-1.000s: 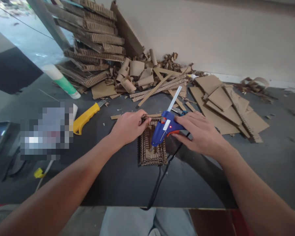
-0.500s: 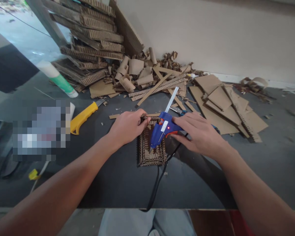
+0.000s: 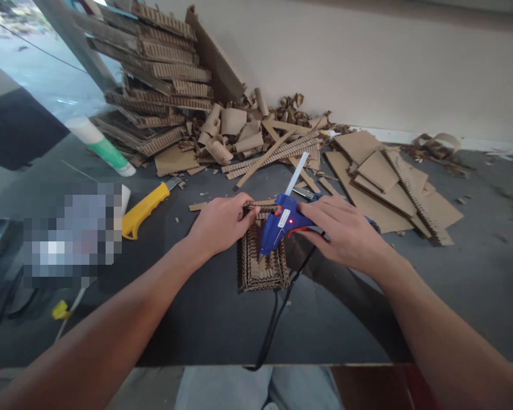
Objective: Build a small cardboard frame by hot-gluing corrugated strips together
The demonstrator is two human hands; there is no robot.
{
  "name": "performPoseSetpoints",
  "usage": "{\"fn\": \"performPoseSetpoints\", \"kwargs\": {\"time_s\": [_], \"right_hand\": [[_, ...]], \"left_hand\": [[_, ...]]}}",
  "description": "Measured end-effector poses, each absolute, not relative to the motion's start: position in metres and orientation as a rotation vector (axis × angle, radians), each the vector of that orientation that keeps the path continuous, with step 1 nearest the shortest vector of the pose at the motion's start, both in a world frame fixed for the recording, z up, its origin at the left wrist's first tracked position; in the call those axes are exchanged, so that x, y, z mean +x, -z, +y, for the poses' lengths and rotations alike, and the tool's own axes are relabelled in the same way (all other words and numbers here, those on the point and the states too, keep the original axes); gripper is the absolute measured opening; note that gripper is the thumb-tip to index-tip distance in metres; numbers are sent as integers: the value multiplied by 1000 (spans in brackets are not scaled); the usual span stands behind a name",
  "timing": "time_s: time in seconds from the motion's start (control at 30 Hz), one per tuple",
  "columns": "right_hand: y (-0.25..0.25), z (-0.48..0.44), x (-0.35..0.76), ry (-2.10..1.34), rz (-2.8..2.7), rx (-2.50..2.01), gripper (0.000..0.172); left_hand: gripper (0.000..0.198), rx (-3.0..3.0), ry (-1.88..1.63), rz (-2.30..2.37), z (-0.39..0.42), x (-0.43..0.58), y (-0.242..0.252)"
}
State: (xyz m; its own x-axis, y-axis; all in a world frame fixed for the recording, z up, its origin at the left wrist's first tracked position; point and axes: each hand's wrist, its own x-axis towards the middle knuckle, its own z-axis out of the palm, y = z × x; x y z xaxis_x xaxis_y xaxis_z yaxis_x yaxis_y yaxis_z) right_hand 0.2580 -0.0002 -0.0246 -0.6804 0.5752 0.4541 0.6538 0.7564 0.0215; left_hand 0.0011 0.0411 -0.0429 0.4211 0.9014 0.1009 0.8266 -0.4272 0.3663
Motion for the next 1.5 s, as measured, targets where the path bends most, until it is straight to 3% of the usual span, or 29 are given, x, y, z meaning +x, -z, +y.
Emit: {"fn": "performPoseSetpoints", "kwargs": {"time_s": [1.5], "right_hand": [[27,1,255,498,-2385,-1046,22]], "left_hand": [[36,2438,-371,1509,42,0,44]]}}
